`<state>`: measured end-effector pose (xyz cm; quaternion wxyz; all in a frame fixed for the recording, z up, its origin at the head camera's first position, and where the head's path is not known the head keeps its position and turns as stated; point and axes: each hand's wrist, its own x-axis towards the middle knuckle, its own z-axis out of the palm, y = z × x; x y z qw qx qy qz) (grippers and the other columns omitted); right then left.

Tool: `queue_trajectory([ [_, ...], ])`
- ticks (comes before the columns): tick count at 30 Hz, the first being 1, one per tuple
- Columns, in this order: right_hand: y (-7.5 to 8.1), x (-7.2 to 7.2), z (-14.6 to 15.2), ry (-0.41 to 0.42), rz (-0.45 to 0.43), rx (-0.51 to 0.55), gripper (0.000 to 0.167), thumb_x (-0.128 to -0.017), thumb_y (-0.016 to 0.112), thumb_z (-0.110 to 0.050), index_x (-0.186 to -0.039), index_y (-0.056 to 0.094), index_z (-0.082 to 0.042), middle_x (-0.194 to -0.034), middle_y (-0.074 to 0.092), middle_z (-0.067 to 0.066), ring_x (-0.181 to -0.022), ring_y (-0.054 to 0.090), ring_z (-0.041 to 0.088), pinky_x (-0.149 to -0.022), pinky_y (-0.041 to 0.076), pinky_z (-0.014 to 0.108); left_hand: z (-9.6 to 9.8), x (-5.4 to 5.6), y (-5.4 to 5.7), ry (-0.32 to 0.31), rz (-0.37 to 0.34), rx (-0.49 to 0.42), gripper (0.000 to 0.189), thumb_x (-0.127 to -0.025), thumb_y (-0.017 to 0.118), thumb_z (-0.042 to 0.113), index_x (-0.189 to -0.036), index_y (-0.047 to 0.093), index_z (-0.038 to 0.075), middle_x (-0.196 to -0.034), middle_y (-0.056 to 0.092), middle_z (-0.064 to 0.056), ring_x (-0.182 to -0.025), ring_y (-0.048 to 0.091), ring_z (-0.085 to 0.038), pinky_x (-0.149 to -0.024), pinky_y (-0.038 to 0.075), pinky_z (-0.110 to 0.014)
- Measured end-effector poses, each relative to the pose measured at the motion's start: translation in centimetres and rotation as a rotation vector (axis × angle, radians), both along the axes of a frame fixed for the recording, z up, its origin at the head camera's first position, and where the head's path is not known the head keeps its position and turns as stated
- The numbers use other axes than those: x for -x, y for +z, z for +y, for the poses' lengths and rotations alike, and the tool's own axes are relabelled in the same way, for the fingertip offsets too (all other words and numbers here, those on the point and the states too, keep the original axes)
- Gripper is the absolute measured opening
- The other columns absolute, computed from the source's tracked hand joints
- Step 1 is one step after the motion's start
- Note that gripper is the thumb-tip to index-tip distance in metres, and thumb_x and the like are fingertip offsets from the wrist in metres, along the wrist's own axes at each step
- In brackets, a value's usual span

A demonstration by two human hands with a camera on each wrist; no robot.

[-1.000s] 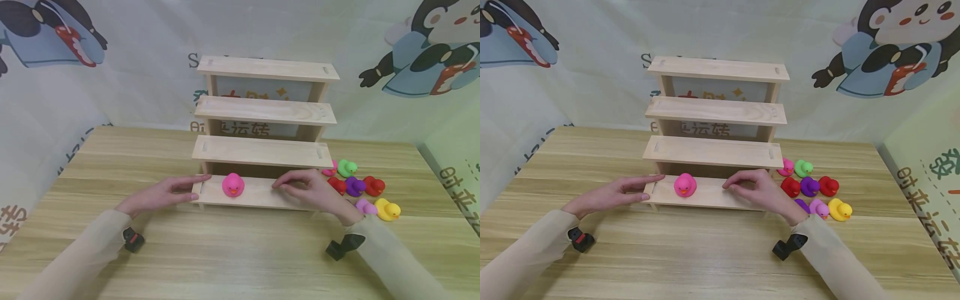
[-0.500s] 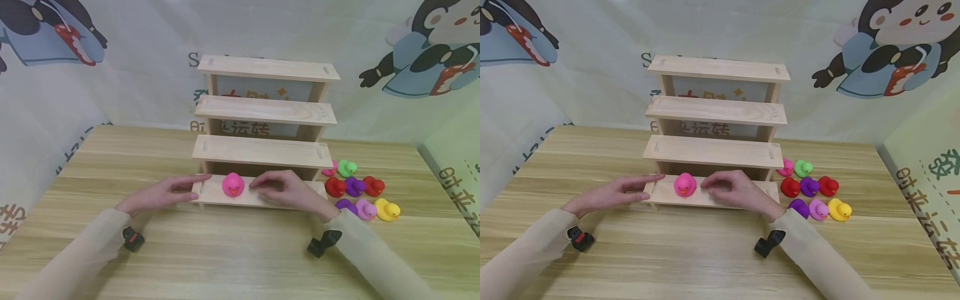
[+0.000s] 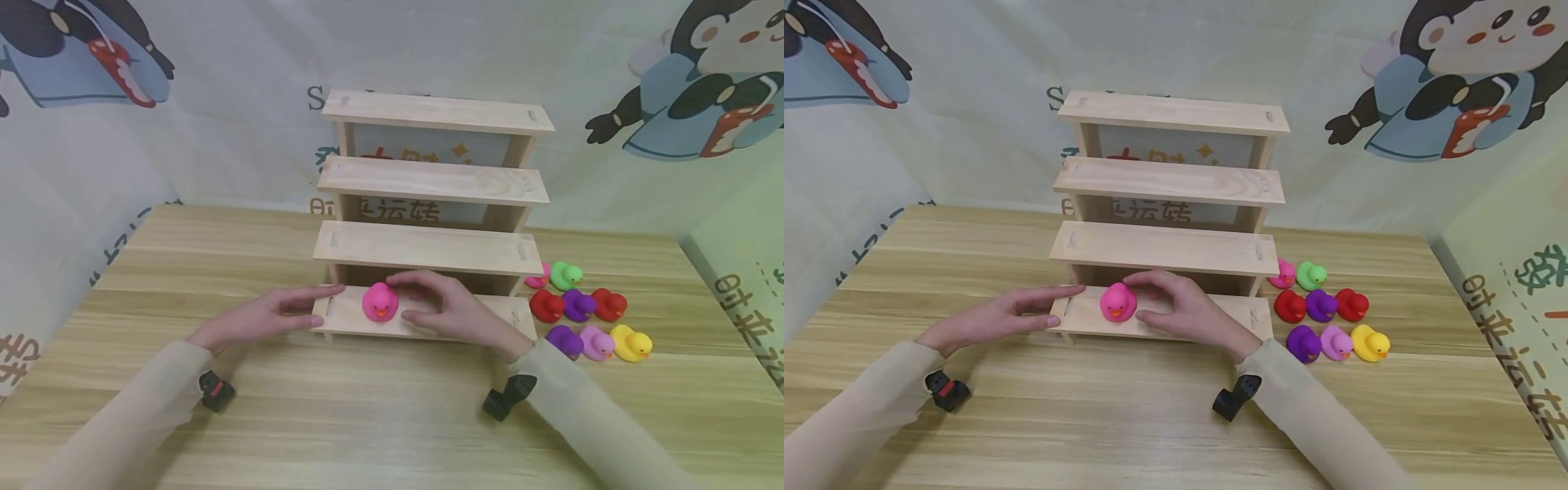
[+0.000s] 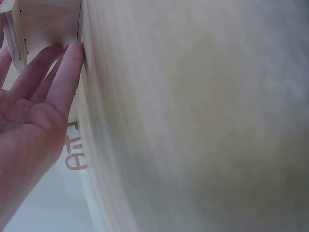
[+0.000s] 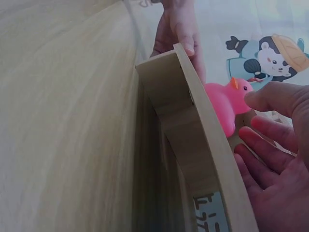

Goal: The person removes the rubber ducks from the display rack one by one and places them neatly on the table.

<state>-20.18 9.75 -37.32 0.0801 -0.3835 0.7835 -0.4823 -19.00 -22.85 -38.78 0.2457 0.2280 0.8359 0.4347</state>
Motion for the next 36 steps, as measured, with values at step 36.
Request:
queue_trajectory([
  [36,-0.5,-0.7,-1.5,0.011,0.010,0.051,0.037,-0.085,0.076,-0.014,-0.121,0.065,-0.011,-0.125,0.062,0.003,-0.119,0.051,0.012,-0.104,0.037,0.032,0.0,0.2,-0.2,-0.021,0.007,-0.030,0.057,-0.097,0.058,0.034,-0.149,0.036,0.035,-0.153,0.032,-0.005,-0.136,0.033,-0.033,-0.106,0.025,-0.060],
])
